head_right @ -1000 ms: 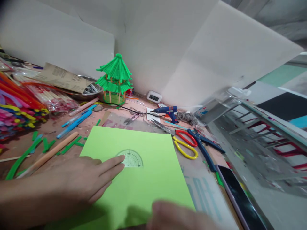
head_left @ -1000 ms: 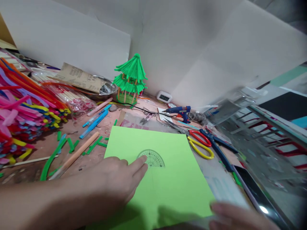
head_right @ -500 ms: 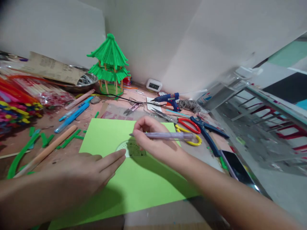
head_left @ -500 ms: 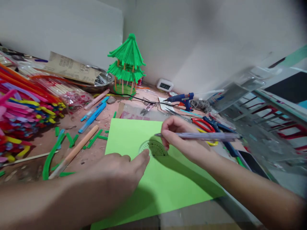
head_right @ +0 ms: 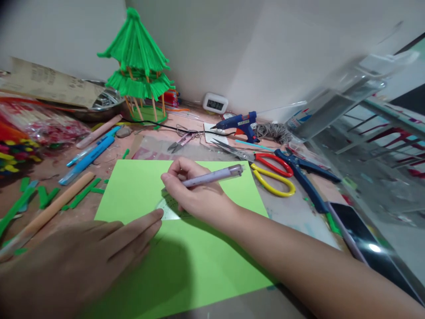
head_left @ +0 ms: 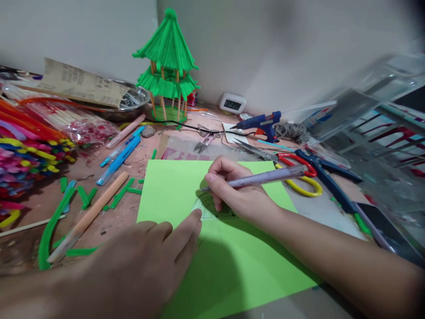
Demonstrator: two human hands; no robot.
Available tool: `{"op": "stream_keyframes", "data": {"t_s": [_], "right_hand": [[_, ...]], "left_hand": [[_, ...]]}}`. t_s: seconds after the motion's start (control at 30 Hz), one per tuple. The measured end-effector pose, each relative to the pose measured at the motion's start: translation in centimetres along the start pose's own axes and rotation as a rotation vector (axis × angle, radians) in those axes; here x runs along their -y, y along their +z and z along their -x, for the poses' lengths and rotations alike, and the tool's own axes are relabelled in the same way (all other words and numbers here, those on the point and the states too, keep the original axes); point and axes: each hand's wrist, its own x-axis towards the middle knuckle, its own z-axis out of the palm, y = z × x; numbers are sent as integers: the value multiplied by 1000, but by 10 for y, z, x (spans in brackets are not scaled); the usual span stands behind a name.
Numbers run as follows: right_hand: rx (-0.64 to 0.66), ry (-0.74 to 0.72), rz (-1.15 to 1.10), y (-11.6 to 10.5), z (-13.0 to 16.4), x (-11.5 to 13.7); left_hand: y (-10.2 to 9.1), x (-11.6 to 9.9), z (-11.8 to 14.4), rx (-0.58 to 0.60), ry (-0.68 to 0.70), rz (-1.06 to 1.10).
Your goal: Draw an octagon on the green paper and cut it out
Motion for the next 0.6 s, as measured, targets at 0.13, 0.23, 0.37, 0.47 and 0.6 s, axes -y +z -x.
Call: {"op": "stream_keyframes", "data": {"t_s": [0.13,0.23,0.37,0.47,0.6], "right_hand": [[16,-24,6,0,-2,-2],[12,-55,50,0,-2,-4],[0,-151,178,1,-3,-3],[-6,-225,289,2,-4,-2],[-4,-189,341,4,-5,-1]], "left_hand": [[4,2,-1,-54,-17,-7],[7,0,0,-65,-44,0],[5,-3,4,-50,-44,-30],[4,-3,3,-61,-41,-47],[13,-5,7,-73,-46,44]]}}
